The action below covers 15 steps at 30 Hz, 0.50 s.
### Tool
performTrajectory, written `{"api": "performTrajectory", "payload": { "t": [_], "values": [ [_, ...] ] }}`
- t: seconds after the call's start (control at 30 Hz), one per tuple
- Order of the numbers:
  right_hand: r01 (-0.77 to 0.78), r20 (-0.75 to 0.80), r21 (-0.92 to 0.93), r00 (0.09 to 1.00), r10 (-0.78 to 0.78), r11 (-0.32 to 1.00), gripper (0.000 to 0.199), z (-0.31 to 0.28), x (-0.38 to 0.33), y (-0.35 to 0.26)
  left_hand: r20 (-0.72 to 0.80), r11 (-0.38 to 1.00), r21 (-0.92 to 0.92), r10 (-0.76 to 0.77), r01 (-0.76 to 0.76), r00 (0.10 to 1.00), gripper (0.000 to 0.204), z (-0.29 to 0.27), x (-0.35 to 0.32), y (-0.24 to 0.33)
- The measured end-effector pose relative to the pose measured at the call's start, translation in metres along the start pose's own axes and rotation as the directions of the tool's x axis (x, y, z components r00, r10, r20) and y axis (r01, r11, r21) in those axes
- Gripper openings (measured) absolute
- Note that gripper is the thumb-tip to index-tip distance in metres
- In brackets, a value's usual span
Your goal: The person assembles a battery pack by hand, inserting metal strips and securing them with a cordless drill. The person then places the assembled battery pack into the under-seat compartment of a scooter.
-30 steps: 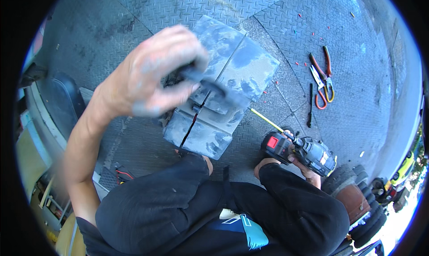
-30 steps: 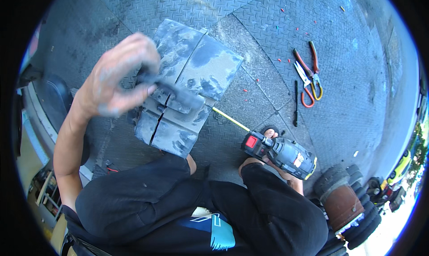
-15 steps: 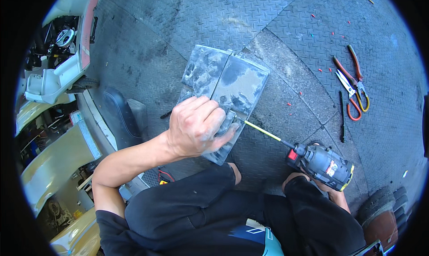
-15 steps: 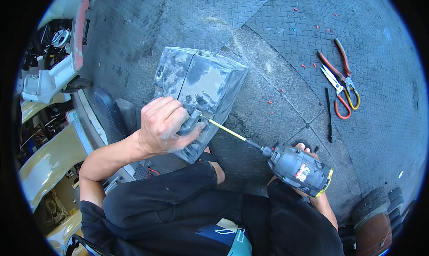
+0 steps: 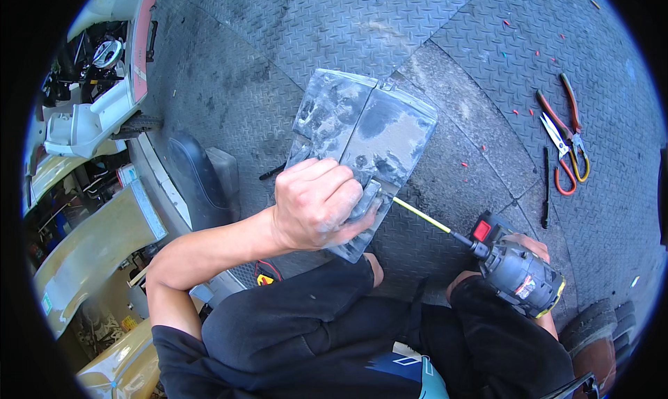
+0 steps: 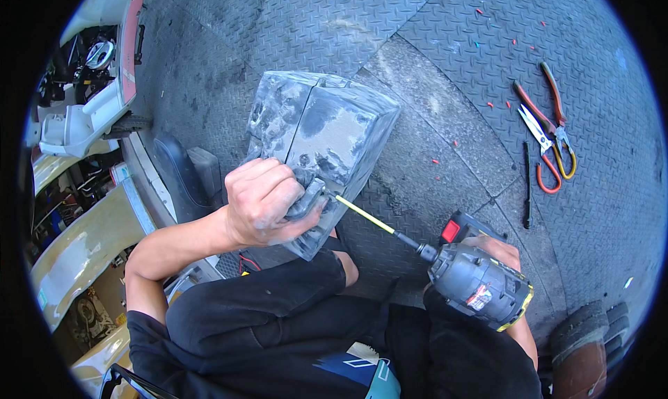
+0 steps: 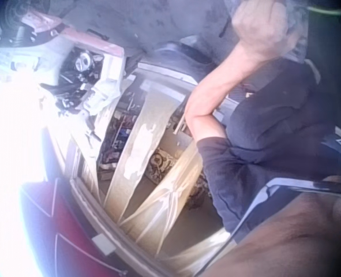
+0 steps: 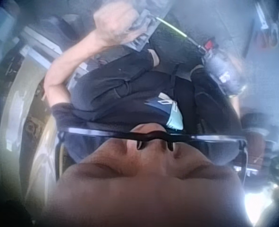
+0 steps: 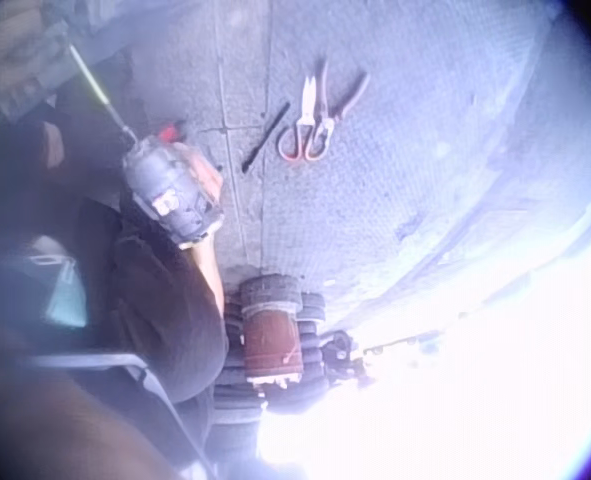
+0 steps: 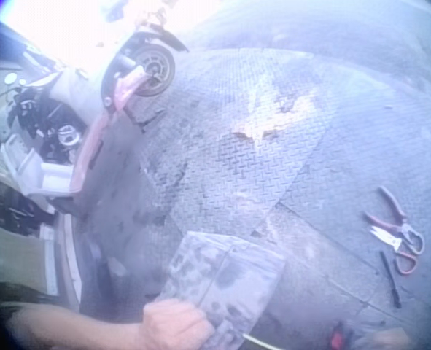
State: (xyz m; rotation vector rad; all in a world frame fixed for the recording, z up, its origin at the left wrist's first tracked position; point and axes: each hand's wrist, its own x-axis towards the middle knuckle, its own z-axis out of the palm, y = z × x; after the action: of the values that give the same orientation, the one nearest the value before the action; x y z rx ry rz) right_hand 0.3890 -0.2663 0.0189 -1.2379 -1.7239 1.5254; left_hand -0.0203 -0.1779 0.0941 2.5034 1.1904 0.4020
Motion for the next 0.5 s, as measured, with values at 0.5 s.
{"api": "performTrajectory", "payload": {
  "t": [0.5],
  "values": [
    [0.015,0.010,0.139,1.000,-0.017,0.990,0.031,0.006,0.005,-0.016,-0.002,1.000,0.016,0.002,-0.002,1.000,0.038,0.002,-0.002,0.000]
  ]
}}
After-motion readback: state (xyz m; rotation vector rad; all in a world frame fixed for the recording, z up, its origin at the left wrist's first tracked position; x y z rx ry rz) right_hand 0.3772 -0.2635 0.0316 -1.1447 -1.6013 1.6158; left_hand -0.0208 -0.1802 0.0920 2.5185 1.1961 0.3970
